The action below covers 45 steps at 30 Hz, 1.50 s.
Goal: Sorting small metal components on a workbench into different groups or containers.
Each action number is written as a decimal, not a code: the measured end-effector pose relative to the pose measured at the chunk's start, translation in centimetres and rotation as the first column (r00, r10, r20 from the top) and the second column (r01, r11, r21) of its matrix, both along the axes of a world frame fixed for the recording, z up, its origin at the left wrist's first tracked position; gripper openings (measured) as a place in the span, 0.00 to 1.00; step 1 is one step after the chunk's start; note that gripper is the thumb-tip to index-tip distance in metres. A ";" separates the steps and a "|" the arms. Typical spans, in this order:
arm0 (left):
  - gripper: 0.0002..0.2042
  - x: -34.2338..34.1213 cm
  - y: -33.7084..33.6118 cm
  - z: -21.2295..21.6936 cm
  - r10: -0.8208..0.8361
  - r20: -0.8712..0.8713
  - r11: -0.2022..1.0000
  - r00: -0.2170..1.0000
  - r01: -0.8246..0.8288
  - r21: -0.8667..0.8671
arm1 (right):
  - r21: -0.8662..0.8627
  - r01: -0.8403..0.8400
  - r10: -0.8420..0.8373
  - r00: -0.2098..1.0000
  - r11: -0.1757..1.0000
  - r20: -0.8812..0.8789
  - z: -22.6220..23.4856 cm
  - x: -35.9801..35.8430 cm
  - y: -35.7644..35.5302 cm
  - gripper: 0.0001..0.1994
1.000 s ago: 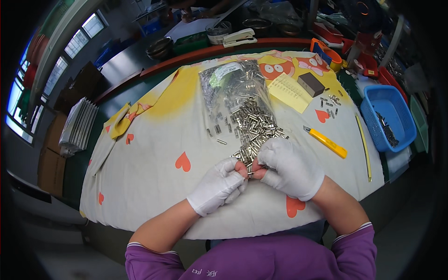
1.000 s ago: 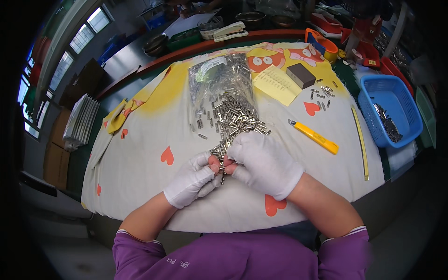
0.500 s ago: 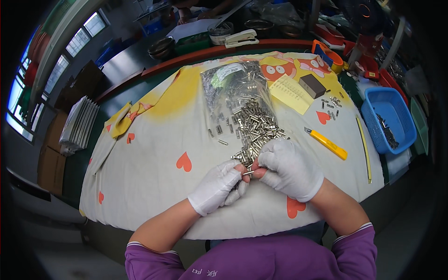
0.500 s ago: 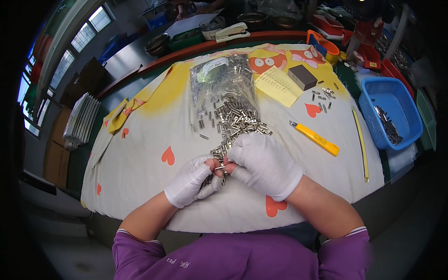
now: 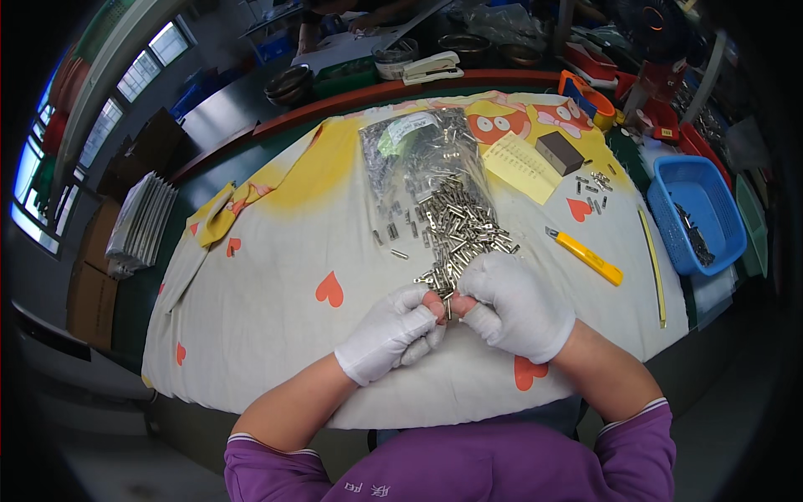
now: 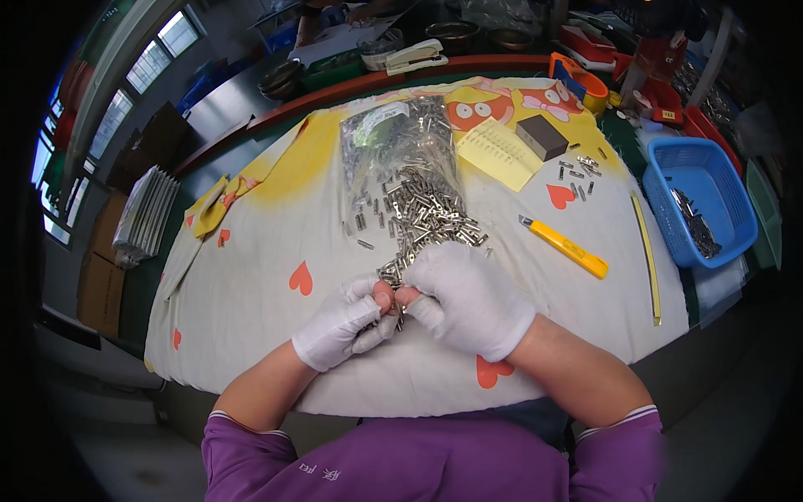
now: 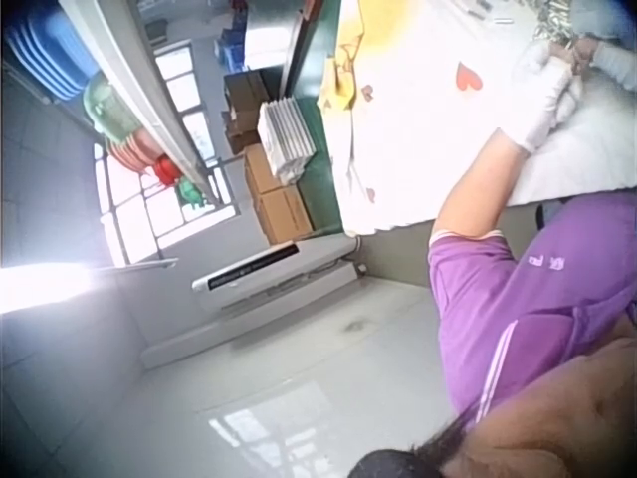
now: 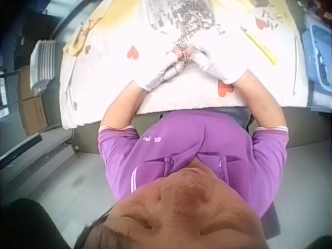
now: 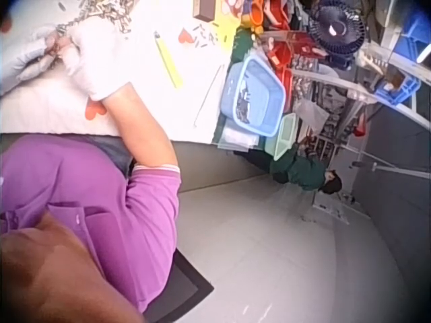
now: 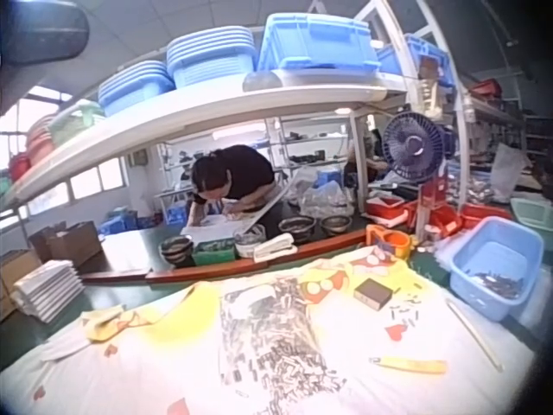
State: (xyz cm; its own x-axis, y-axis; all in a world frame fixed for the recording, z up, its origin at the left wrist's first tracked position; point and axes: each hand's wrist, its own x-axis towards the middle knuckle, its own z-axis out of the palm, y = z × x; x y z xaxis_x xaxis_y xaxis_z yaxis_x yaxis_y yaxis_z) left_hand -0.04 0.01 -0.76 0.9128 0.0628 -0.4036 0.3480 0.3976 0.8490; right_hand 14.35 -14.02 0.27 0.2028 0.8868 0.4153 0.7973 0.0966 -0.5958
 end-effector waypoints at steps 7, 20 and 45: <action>0.09 0.0 0.5 -0.4 0.085 0.194 0.979 0.977 -0.046 -0.200 | -0.174 0.131 -0.092 0.972 0.976 0.216 0.9 1.2 -0.3 0.05; 0.07 0.3 0.1 0.1 0.123 0.061 0.984 0.991 -0.114 -0.138 | -0.379 0.081 0.033 0.958 0.922 0.284 0.6 0.5 0.0 0.05; 0.07 0.1 -0.3 0.2 0.070 -0.056 0.997 0.996 -0.069 0.020 | -0.009 -0.003 0.004 0.991 1.000 0.136 0.7 0.4 0.0 0.08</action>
State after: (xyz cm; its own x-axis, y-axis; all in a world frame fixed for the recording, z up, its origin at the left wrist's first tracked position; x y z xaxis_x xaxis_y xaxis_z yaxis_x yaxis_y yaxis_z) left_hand 0.03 -0.29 -0.58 0.8816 0.1331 -0.4528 0.3678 0.4073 0.8360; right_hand 14.73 -14.07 1.00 0.1415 0.8910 0.4313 0.8707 0.0953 -0.4826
